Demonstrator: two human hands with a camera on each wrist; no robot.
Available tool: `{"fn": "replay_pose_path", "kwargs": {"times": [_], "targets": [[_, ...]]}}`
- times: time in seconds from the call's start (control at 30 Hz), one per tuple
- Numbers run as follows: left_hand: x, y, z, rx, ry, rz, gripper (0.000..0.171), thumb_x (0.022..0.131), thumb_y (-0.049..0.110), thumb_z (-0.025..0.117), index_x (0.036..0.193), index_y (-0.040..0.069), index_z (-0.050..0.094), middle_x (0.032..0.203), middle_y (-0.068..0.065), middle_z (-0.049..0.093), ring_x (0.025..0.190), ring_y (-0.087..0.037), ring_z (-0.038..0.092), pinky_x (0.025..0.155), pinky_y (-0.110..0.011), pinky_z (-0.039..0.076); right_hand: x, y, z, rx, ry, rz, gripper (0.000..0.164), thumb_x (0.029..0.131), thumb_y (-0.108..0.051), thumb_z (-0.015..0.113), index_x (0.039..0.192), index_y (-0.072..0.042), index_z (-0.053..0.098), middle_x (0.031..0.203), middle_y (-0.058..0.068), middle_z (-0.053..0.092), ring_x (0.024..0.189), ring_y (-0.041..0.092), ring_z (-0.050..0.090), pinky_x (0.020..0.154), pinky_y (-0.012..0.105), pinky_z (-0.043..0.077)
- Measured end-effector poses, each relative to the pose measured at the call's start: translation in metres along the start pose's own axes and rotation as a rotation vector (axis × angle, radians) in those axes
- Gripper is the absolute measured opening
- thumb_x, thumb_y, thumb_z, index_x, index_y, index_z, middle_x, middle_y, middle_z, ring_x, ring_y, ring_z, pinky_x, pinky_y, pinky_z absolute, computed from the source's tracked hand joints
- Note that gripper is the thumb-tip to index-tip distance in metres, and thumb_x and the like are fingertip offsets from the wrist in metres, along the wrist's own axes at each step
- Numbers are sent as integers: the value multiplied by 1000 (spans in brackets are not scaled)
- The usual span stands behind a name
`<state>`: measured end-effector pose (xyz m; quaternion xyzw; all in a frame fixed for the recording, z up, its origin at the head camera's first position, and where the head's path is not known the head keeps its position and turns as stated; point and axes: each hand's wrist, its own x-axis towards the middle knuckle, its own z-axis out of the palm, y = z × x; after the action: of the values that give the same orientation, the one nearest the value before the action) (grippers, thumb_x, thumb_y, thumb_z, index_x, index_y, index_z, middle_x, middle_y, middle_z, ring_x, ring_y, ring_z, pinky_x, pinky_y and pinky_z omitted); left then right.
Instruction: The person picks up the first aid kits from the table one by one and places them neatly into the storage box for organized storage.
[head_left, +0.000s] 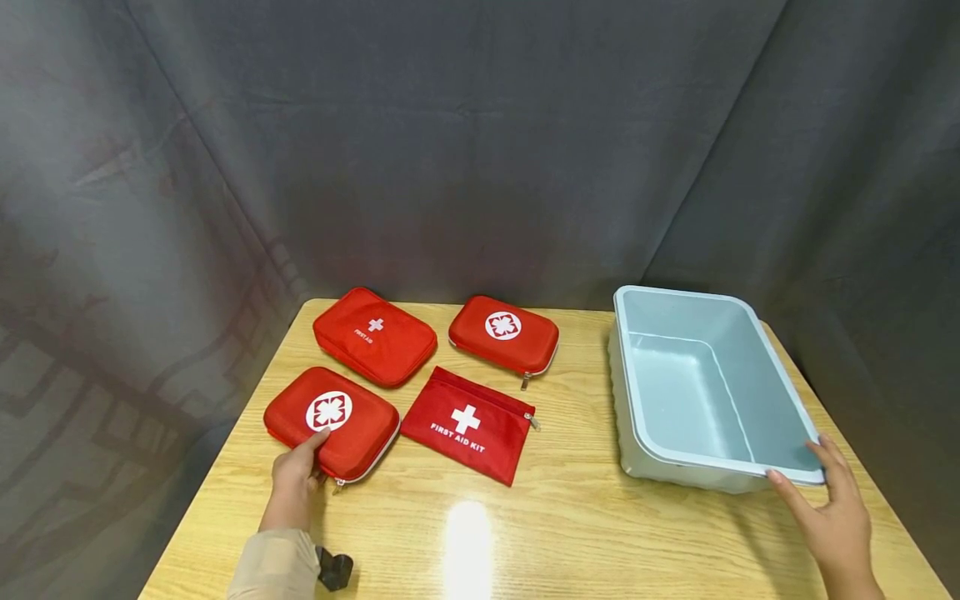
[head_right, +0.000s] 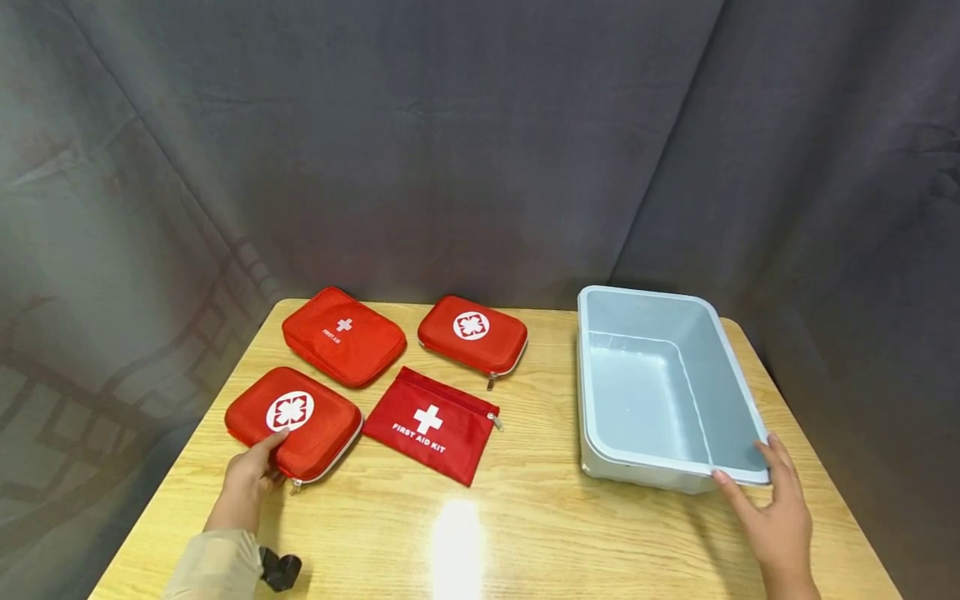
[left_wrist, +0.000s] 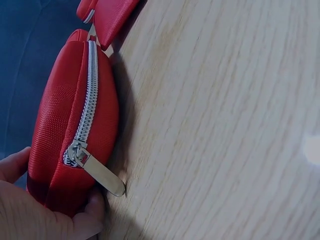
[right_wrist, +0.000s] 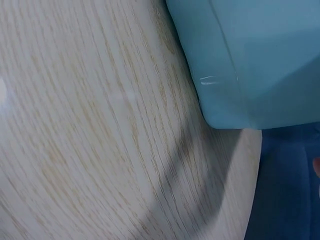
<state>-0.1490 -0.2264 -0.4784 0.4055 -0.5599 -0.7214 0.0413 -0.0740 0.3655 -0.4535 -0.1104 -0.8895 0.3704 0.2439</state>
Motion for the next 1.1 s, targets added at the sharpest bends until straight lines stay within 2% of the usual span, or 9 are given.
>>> {"fn": "replay_pose_path", "kwargs": {"times": [0.1,0.3,0.4,0.47,0.6,0.83,0.93,1.1], "targets": [[1,0,-1,-8,3,-17,55,73,11,64,114,-10,33,58,5,51,54,-5,54,56,-22,48,2,14,4,52,17,41,62,75,-5,63,130,-3,35,140,-8,19,122,-1,16,98,16,12],[2,0,-2,-8,-7,-42,66,73,14,65,122,-10,27,60,6,51,55,-5,54,55,-21,47,16,93,18,112,67,36,67,69,-3,70,128,-18,42,137,-10,26,121,0,23,90,4,18],[2,0,-3,-20,-13,-47,66,74,15,66,121,-9,28,60,6,52,56,-5,54,56,-21,47,20,116,23,125,79,61,69,67,-2,72,127,-21,43,136,-11,27,120,1,24,89,4,20],[2,-1,-3,-31,-14,-46,62,74,15,65,120,-8,30,60,7,52,56,-5,55,56,-21,47,21,120,23,140,89,68,69,66,-2,72,126,-21,44,136,-11,29,120,2,26,89,5,22],[2,-1,-2,-40,-24,-31,55,76,13,63,117,-7,33,59,7,52,56,-6,55,56,-21,47,18,114,24,178,109,59,68,66,1,72,125,-20,46,134,-8,31,118,6,31,88,7,27],[0,-1,-4,-13,-37,5,31,76,11,62,96,0,41,56,7,54,52,-5,53,48,-18,43,17,108,27,226,147,32,66,66,7,69,124,-15,47,134,-3,32,115,9,36,86,8,31],[0,-1,-6,-7,-43,2,28,77,12,62,93,1,41,55,7,54,51,-5,53,47,-18,43,17,107,28,241,157,29,66,67,9,67,124,-14,47,134,-2,32,114,10,38,84,8,32],[-2,-1,-7,-42,-46,-1,31,77,12,61,97,0,42,57,6,55,53,-7,55,51,-20,46,16,105,32,277,154,17,65,67,10,66,125,-10,45,134,1,31,114,13,38,83,9,34]]}}
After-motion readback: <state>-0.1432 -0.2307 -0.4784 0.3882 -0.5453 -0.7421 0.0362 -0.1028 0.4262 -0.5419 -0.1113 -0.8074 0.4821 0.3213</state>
